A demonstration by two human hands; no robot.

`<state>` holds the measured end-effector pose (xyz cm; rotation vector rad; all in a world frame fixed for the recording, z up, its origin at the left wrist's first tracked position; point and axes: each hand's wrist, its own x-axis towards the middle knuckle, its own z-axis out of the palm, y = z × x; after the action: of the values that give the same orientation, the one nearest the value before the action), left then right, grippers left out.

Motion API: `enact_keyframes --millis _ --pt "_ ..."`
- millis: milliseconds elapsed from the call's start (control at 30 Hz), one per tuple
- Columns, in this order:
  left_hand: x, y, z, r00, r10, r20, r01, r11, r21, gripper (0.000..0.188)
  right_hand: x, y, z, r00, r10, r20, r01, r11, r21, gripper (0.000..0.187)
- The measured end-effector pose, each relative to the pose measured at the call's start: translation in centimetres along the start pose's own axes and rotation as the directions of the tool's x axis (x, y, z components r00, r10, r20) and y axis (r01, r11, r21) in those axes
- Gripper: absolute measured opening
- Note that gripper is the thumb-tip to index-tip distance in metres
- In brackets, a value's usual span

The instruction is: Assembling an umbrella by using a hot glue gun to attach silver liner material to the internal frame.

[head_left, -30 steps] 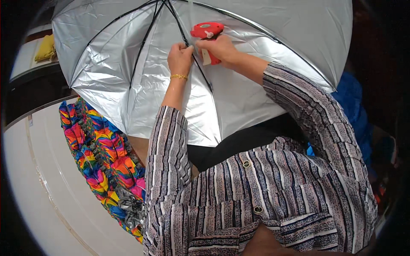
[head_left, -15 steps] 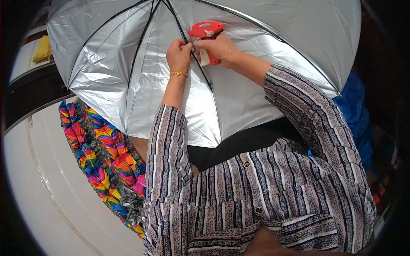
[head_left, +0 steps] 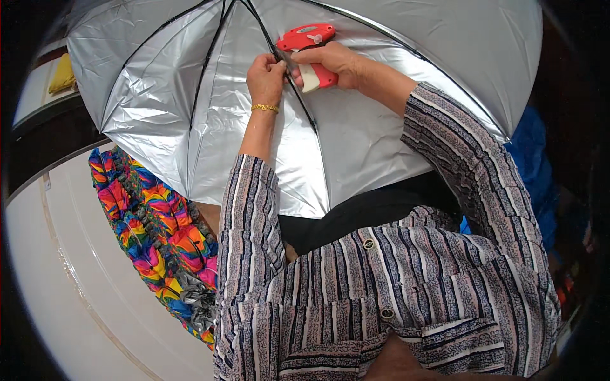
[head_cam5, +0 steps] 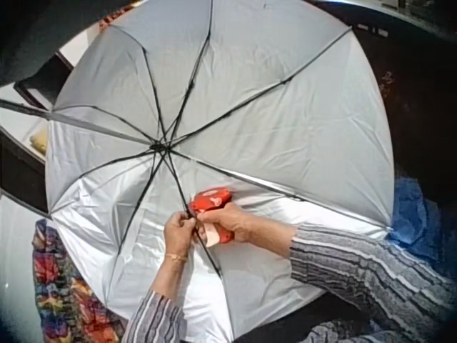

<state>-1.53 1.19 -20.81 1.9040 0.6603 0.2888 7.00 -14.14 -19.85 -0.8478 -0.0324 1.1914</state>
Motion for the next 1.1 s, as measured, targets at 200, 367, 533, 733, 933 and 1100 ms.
enact_keyframes --millis 200,367,533,733,933,1100 --pt "-0.2 0.1 0.2 1.0 0.025 -0.006 -0.025 0.999 -0.048 0.012 0.3 -0.1 -0.1 1.0 0.006 0.005 -0.006 1.0 -0.005 0.022" --pt "-0.5 -0.1 0.4 1.0 0.01 -0.023 -0.011 0.999 -0.05 0.011 0.3 0.0 0.0 1.0 0.014 0.019 -0.014 1.0 -0.017 0.023" --pt "-0.5 -0.7 0.0 0.996 0.019 -0.088 -0.024 0.998 -0.058 0.011 0.0 -0.1 0.4 1.0 0.0 0.019 0.001 0.999 -0.044 0.023" --pt "-0.6 -1.0 0.0 0.995 0.032 -0.091 -0.041 0.994 -0.102 0.01 0.0 -0.2 0.2 0.999 0.007 0.037 -0.005 0.999 -0.044 0.023" --pt "-0.7 -0.8 -0.1 0.994 0.014 -0.107 -0.023 0.996 -0.086 0.01 0.4 0.1 0.0 0.999 0.004 0.043 -0.002 0.999 -0.049 0.023" --pt "-0.9 -0.5 0.0 0.994 0.018 -0.109 -0.029 0.994 -0.107 0.01 0.4 0.1 -0.2 0.999 0.015 0.038 -0.013 0.998 -0.058 0.025"
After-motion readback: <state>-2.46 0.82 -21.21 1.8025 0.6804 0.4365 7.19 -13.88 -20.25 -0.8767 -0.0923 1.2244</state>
